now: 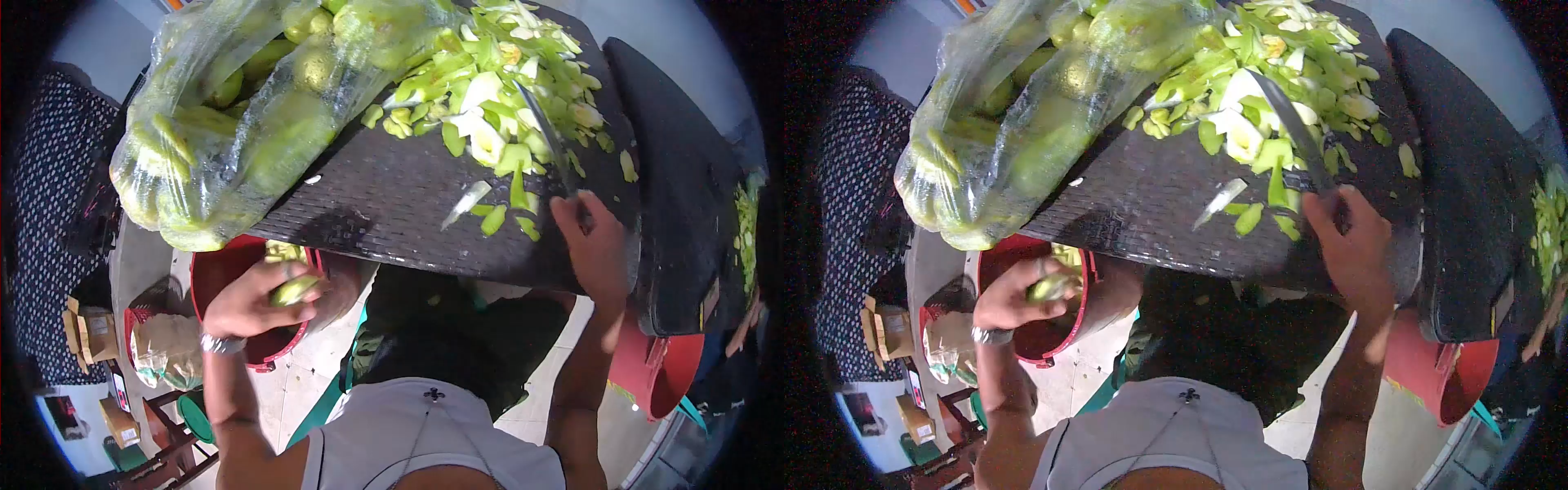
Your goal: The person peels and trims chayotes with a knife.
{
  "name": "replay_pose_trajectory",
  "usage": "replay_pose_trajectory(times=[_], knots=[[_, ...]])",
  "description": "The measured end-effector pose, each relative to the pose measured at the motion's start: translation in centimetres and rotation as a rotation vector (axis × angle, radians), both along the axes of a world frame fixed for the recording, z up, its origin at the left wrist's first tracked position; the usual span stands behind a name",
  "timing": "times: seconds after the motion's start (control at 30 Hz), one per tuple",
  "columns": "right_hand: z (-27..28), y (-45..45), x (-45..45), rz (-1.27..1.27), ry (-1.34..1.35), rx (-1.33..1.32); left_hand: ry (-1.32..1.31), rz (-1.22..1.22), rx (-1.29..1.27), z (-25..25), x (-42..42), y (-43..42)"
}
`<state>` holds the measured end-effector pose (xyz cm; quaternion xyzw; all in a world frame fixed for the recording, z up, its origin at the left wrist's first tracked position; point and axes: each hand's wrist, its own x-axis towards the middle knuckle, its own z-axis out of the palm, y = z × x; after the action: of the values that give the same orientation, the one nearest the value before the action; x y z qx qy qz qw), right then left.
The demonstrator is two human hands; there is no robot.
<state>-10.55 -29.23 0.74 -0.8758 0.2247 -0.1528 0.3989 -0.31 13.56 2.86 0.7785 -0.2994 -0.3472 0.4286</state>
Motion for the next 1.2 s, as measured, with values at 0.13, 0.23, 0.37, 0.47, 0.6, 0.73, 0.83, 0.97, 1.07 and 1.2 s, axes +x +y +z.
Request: replay_pose_trajectory(times=[0.13,0.23,0.37,0.47,0.6,0.73,0.83,0.97,1.07,1.2], knots=[[0.2,-0.6,-0.5,-0.079,0.101,-0.038,-0.825,0.279,0.690,-1.9,-4.0,6.4],[-0.5,0.2,-0.6,-0.081,0.134,-0.130,-0.806,0.449,0.527,1.1,-4.5,4.1],[-1.3,1.1,-0.7,-0.021,0.212,-0.187,-0.753,0.226,0.211,8.0,-3.2,-1.2],[-1.9,1.3,-1.2,-0.037,0.202,-0.217,-1.034,0.278,0.300,9.8,1.4,-4.4],[-1.5,1.6,-1.5,-0.048,0.223,-0.215,-1.222,0.040,0.475,10.6,12.9,-8.9],[-2.7,1.0,-1.6,-0.074,0.216,-0.218,-0.986,0.036,0.477,6.0,29.6,-10.6],[-2.8,0.8,-1.5,-0.087,0.176,-0.274,-0.613,0.122,0.470,5.6,33.7,-12.1],[-2.4,1.1,-1.6,-0.082,0.176,-0.253,-0.365,0.111,0.023,4.3,34.6,-13.3],[-2.3,1.3,-1.4,-0.087,0.181,-0.242,0.013,0.219,-0.173,7.3,24.8,-18.1],[-2.4,1.3,-1.3,-0.093,0.186,-0.250,0.261,0.249,-0.106,6.6,28.4,-20.1]])
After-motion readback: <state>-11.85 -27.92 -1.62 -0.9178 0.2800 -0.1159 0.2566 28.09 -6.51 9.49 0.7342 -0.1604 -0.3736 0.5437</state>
